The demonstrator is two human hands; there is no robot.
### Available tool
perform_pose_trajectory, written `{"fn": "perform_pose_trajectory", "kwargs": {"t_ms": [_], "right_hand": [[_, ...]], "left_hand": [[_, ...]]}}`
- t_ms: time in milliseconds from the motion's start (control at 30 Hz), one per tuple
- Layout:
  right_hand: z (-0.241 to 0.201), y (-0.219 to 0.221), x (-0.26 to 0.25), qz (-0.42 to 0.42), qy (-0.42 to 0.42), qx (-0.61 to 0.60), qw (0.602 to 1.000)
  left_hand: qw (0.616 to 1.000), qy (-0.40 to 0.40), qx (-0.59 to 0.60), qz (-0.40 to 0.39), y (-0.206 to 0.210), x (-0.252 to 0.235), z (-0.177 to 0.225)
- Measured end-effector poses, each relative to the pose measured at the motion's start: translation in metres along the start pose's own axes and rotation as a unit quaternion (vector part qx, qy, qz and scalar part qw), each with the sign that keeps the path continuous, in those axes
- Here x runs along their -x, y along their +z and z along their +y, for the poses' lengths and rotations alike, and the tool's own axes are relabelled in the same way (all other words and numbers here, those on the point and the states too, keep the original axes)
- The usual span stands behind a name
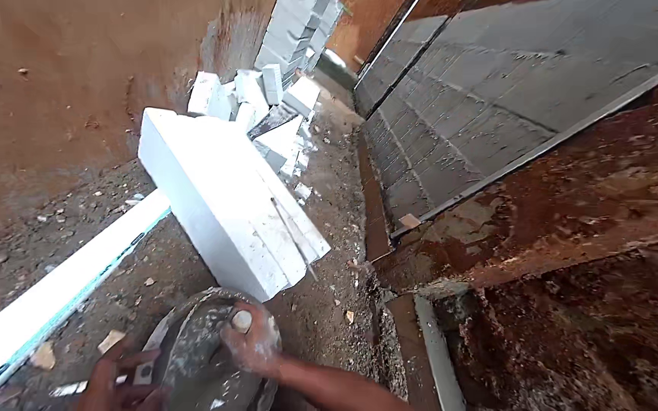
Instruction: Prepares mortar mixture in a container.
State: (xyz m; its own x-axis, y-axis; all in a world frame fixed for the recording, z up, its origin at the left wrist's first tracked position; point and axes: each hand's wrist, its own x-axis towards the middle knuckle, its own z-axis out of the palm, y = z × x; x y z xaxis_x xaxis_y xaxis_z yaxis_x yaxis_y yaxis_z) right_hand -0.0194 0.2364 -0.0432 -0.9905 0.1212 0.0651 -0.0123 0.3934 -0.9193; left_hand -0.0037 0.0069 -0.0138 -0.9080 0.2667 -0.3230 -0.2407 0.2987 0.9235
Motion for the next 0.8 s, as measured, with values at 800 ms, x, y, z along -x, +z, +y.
{"fn": "perform_pose_trajectory", "kwargs": {"t_ms": [800], "right_hand": [[-0.005,-0.027,-0.009,0.051,-0.104,-0.261,0.958]], "left_hand": [[0.995,-0.079,-0.019,0.05,0.008,0.001,-0.005]]}}
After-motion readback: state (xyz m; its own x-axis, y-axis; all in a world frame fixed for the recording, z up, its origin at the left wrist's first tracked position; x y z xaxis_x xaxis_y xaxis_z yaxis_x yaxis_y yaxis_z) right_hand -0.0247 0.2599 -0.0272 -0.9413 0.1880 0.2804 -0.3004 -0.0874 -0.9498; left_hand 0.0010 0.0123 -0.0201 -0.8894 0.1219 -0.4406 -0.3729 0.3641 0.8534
